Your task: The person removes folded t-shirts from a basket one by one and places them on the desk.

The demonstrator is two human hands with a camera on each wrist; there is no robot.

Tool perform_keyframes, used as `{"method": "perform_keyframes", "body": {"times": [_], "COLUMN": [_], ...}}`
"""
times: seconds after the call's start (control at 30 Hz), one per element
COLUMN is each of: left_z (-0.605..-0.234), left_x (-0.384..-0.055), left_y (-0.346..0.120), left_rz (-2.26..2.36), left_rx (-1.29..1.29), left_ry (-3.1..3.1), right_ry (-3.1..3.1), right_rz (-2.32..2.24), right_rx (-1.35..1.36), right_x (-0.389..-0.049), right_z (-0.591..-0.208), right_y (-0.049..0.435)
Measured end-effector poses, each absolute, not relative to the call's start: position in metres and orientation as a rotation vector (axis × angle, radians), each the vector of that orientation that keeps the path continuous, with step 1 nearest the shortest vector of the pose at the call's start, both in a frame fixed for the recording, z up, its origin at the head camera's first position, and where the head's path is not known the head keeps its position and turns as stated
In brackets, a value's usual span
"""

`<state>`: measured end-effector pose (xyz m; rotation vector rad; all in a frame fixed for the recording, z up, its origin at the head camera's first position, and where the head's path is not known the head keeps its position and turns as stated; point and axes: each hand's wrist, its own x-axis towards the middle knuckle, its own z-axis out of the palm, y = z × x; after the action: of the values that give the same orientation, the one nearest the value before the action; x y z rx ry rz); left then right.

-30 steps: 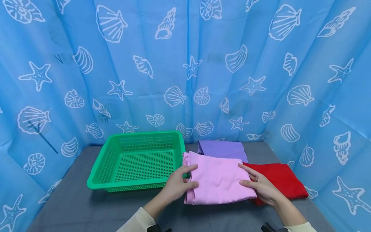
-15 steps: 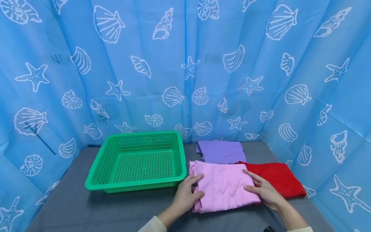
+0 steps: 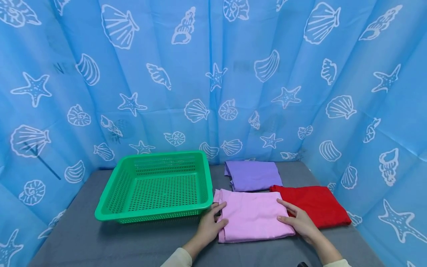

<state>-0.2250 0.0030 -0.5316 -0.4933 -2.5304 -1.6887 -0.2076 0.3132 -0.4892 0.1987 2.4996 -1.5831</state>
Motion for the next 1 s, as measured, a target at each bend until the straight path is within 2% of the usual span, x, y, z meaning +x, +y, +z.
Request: {"method": "perform_keyframes", "body": {"times": [0.5,0.77,0.9,1.0], "left_z": [-0.540,-0.542,-0.535,-0.519], "left_x": [-0.232,-0.233,-0.232,-0.227], "left_y": [0.003,0.009,0.010,0.005], "left_rz": [-1.645,-1.659,-1.563,-1.405], "left_rx": [-0.535,-0.396,-0.440,-0.564], "left_ry": [-2.587,-2.570,-2.615,-2.745], "right_ry": [2.580,2.687,2.795,2.878], "right_rz": [-1.401,-1.362,-1.254,-1.081], "right_rx": [0.272,0.226,0.143,0.073], "right_x": [-0.214,-0.210,-0.210,-0.211], "right_z": [-0.488,-0.491,-0.486,-0.477], "right_y": [0.318,0.316,0.314,0.313]}}
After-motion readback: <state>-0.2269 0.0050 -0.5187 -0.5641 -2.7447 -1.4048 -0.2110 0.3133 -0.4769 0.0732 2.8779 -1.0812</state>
